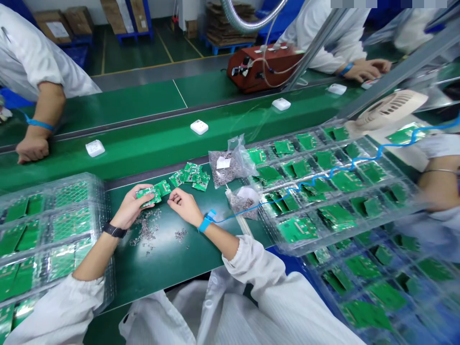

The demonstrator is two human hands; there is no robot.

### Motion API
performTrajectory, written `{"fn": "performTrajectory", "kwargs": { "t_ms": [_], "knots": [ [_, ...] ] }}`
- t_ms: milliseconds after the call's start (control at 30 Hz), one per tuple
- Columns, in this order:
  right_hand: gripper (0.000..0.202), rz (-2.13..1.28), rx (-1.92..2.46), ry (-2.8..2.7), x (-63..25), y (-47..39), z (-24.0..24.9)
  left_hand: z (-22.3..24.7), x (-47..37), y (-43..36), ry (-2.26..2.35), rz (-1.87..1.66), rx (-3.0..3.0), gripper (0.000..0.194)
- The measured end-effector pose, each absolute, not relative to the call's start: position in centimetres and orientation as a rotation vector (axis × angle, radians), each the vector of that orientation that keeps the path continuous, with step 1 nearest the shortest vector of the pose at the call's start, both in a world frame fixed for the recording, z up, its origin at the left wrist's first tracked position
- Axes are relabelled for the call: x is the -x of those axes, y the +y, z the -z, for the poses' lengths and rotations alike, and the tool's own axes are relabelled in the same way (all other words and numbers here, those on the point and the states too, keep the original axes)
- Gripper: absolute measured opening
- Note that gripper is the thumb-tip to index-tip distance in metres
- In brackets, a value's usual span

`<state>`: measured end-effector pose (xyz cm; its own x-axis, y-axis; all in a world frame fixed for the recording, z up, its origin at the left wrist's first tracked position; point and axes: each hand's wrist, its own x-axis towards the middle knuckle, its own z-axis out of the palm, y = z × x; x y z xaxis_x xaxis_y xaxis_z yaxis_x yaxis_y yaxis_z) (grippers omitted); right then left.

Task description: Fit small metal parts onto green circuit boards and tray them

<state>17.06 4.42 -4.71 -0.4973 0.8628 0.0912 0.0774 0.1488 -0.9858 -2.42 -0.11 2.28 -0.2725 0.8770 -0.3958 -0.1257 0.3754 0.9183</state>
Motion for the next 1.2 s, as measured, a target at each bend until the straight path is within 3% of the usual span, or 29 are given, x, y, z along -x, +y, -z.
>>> {"fn": "performTrajectory", "kwargs": {
  "t_ms": [233, 467, 867, 1200],
  "knots": [
    [0.01, -1.118, 0.954, -1.983, -18.0, 5.5, 5.2, -2.2, 2.5, 0.0, 1.595, -1.28, -0.797, 0.056],
    [0.01, -0.886, 1.03, -2.178, -17.0, 5.3, 5.9, -1.7, 2.5, -0.1, 1.702, -1.131, -1.185, 0.053],
    [0.012, -0.891, 0.941, -2.227, -17.3, 5.5, 5.7, -1.4, 2.5, 0.1, 1.677, -1.023, -1.268, 0.041],
    [0.015, -1.186, 0.923, -1.992, -17.6, 5.6, 5.2, -1.2, 2.4, 0.1, 1.541, -0.97, -1.068, 0.043]
  ]
}}
